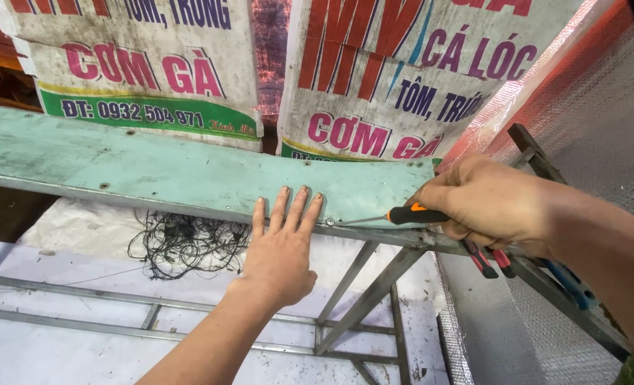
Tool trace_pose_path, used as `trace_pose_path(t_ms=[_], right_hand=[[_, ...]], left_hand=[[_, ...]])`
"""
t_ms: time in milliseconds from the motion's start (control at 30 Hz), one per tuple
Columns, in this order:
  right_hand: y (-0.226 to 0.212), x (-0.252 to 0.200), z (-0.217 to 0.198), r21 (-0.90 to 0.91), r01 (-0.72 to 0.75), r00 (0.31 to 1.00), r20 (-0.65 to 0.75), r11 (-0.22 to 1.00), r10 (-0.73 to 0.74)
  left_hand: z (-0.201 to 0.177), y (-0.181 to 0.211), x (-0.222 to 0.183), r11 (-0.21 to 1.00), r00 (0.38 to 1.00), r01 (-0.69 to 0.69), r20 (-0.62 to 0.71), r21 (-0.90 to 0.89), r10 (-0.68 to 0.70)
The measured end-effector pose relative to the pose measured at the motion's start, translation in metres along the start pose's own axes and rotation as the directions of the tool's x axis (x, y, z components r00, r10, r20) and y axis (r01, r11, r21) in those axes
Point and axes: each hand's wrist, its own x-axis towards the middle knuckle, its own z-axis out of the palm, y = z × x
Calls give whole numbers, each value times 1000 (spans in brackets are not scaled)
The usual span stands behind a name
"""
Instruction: Attaching a plastic panel to a metal frame using a screwdriver to make holes, pliers to trim, and a saw to cut the material.
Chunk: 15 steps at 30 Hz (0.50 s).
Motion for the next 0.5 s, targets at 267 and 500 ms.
trace_pose_path(t_ms=[267, 500], right_hand=[[0, 8, -3, 10, 31, 999, -16, 999, -31], [-1, 7, -4, 9, -12, 1000, 13, 1000, 12]], left_hand=[[44, -2, -2, 995, 804, 16, -592, 99, 46], [44, -1, -2, 995, 814, 29, -580, 100, 35]])
